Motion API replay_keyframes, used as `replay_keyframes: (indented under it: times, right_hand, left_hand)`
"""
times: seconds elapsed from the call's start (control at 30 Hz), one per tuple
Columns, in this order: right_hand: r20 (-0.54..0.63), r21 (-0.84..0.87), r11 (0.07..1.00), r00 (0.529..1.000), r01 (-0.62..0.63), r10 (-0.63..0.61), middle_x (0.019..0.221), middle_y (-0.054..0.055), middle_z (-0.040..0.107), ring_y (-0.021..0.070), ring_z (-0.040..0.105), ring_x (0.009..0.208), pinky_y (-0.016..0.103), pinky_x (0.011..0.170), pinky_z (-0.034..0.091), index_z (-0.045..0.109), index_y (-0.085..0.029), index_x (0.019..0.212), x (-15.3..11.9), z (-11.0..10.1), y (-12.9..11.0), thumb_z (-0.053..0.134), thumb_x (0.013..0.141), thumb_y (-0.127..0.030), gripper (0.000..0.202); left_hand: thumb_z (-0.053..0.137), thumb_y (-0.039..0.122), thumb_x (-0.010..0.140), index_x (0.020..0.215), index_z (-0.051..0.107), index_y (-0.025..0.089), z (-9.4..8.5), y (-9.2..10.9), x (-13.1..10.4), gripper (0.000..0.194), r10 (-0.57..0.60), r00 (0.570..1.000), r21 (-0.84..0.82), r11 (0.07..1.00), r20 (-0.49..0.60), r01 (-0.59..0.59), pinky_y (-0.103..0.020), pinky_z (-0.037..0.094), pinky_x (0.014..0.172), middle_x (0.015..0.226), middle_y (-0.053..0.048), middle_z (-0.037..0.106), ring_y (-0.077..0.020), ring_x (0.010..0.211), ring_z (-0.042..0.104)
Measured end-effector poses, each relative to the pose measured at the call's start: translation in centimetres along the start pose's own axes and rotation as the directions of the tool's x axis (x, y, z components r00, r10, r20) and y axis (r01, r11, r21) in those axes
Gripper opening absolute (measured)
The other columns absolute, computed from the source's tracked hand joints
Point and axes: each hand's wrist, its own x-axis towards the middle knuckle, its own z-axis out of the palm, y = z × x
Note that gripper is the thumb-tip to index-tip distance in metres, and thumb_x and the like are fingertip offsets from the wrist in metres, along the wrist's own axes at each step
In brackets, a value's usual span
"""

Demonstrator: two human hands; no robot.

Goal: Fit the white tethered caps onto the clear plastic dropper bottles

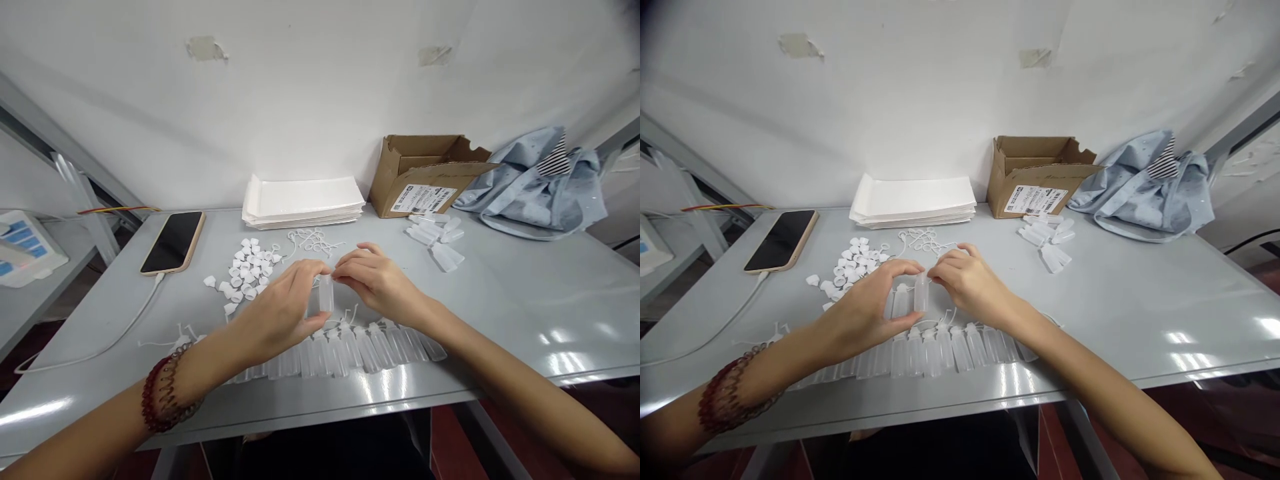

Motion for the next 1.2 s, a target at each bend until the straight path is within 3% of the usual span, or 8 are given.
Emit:
replay_keyframes:
  times: [0.17,0.3,0.47,0.63,1.2]
  right_hand:
    - [0.089,-0.11,0.992,0.995,0.056,-0.046,0.089,0.007,0.071,0.0192,0.063,0.09,0.05,0.1,0.03,0.067,-0.014,0.089,0.4,0.1,0.3,0.046,0.092,-0.006,0.023]
    - [0.231,-0.192,0.977,0.972,0.096,-0.051,0.089,0.009,0.069,0.0228,0.058,0.097,0.047,0.095,0.031,0.07,-0.015,0.09,1.3,0.2,0.9,0.05,0.091,-0.008,0.021]
    - [0.384,-0.182,0.977,0.923,0.114,-0.036,0.089,0.009,0.069,0.0225,0.055,0.093,0.043,0.09,0.03,0.07,-0.014,0.096,2.2,1.2,1.6,0.052,0.091,-0.011,0.019]
    - [0.472,-0.156,0.982,0.881,0.11,-0.023,0.094,0.009,0.07,0.0231,0.053,0.097,0.041,0.088,0.027,0.069,-0.013,0.1,2.7,1.9,1.6,0.052,0.087,-0.003,0.023]
    - [0.45,-0.088,0.992,0.892,0.091,-0.042,0.094,0.011,0.065,0.0235,0.052,0.094,0.041,0.087,0.029,0.069,-0.014,0.101,2.5,1.9,1.6,0.05,0.091,-0.018,0.022]
  left_hand:
    - [0.07,0.026,0.078,0.12,0.036,0.018,0.1,-0.3,0.2,0.055,-0.075,0.994,-0.023,0.997,0.073,0.077,-0.035,0.051,0.09,0.117,-0.01,0.055,-0.0223,0.108,0.056]
    - [0.068,0.026,0.079,0.119,0.037,0.02,0.3,-0.6,0.1,0.051,-0.141,0.982,-0.036,0.989,0.127,0.146,-0.036,0.052,0.087,0.117,-0.009,0.055,-0.0233,0.108,0.056]
    - [0.069,0.024,0.074,0.112,0.04,0.02,0.2,-0.9,0.4,0.048,-0.199,0.961,-0.025,0.978,0.192,0.208,-0.041,0.049,0.088,0.113,-0.009,0.056,-0.0258,0.107,0.054]
    - [0.071,0.03,0.073,0.113,0.042,0.02,0.0,-1.4,0.4,0.05,-0.266,0.929,-0.038,0.958,0.259,0.285,-0.045,0.047,0.091,0.116,-0.009,0.055,-0.027,0.109,0.052]
    - [0.073,0.039,0.074,0.116,0.044,0.019,-0.3,-1.5,0.0,0.055,-0.233,0.93,-0.049,0.965,0.285,0.257,-0.045,0.042,0.095,0.119,-0.009,0.056,-0.027,0.115,0.048]
